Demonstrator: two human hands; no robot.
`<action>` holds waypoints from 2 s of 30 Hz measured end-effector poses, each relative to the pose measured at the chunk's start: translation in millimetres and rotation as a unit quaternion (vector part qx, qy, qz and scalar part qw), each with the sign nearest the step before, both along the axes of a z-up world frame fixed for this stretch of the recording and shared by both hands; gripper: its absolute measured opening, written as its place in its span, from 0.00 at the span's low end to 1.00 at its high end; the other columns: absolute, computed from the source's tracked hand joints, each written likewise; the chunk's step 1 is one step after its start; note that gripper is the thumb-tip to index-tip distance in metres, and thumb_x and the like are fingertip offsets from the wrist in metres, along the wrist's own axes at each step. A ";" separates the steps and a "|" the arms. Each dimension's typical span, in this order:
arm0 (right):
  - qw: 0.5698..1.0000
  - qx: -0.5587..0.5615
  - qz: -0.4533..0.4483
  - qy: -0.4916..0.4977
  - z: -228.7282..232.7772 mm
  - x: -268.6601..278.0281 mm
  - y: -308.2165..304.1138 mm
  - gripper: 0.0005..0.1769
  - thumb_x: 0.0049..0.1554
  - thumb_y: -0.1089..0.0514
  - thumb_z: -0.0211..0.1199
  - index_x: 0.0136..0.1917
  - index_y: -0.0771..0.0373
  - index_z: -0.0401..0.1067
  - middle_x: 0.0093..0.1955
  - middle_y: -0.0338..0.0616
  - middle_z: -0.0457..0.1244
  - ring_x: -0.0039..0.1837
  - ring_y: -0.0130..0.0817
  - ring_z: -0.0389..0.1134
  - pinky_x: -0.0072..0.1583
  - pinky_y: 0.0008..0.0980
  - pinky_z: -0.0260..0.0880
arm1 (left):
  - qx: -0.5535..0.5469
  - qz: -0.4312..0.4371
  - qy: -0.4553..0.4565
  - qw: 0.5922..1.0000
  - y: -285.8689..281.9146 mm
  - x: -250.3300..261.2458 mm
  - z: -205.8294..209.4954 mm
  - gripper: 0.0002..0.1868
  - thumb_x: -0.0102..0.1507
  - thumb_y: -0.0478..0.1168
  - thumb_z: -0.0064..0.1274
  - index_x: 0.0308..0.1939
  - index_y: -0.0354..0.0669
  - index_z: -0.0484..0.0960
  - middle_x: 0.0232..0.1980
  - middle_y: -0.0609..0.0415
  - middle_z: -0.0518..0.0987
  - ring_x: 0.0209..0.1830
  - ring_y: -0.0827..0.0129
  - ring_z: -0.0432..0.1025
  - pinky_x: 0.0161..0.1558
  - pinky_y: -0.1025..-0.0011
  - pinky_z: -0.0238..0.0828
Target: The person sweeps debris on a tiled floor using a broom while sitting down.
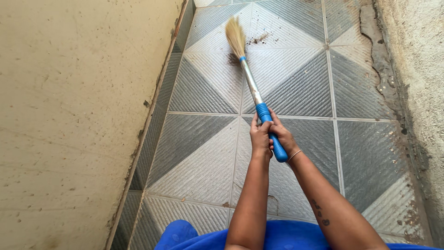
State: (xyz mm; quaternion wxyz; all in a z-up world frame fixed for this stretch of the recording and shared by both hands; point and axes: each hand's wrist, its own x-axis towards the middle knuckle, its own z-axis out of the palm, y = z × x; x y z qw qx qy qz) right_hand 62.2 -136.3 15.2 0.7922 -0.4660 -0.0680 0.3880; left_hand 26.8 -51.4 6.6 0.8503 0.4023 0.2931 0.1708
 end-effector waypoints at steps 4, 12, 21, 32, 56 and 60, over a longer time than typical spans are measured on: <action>0.998 0.020 0.067 -0.009 16.0 10.9 -2.3 0.42 0.57 0.59 0.47 0.83 0.46 0.43 0.49 0.41 0.65 0.26 0.18 0.58 0.26 0.18 0.63 | 0.013 0.076 -0.044 0.996 -9.8 5.1 7.0 0.41 0.60 0.33 0.52 0.78 0.44 0.57 0.43 0.49 0.74 0.15 0.80 0.62 0.12 0.78 0.55; 0.984 0.003 0.132 0.117 -23.9 20.6 -20.7 0.37 0.59 0.59 0.53 0.82 0.52 0.56 0.42 0.42 0.66 0.27 0.15 0.58 0.27 0.14 0.62 | -0.068 0.154 0.110 0.980 -33.2 7.9 -5.5 0.44 0.60 0.39 0.52 0.77 0.56 0.48 0.44 0.47 0.76 0.10 0.73 0.58 0.10 0.75 0.52; 0.994 -0.093 0.052 -0.039 -66.8 8.0 -0.1 0.38 0.59 0.59 0.53 0.82 0.51 0.53 0.43 0.41 0.64 0.29 0.25 0.62 0.29 0.25 0.66 | -0.015 -0.007 0.117 0.993 7.1 -2.5 -51.8 0.29 0.58 0.40 0.56 0.61 0.32 0.69 0.30 0.51 0.71 0.08 0.74 0.55 0.06 0.73 0.48; 0.983 -0.100 0.140 -0.060 12.1 1.9 26.0 0.37 0.59 0.56 0.50 0.81 0.48 0.53 0.44 0.41 0.64 0.28 0.22 0.60 0.28 0.22 0.64 | 0.034 0.150 0.067 0.986 21.1 -6.4 -7.6 0.37 0.55 0.34 0.56 0.70 0.44 0.64 0.42 0.56 0.76 0.21 0.75 0.69 0.12 0.73 0.56; 0.992 -0.070 0.098 0.038 -53.6 33.4 9.6 0.32 0.62 0.55 0.59 0.78 0.58 0.62 0.47 0.39 0.67 0.44 0.23 0.68 0.45 0.23 0.70 | 0.085 0.181 0.054 0.978 -8.6 -6.8 15.3 0.48 0.56 0.39 0.62 0.77 0.43 0.54 0.57 0.61 0.68 0.42 0.71 0.74 0.31 0.73 0.72; 0.982 0.033 0.147 0.118 -134.0 45.1 2.8 0.25 0.67 0.50 0.60 0.73 0.63 0.67 0.46 0.41 0.66 0.39 0.25 0.66 0.37 0.24 0.68 | -0.013 0.097 0.119 0.988 -4.4 -13.9 5.6 0.55 0.52 0.38 0.61 0.80 0.50 0.48 0.45 0.47 0.75 0.29 0.60 0.64 0.24 0.67 0.58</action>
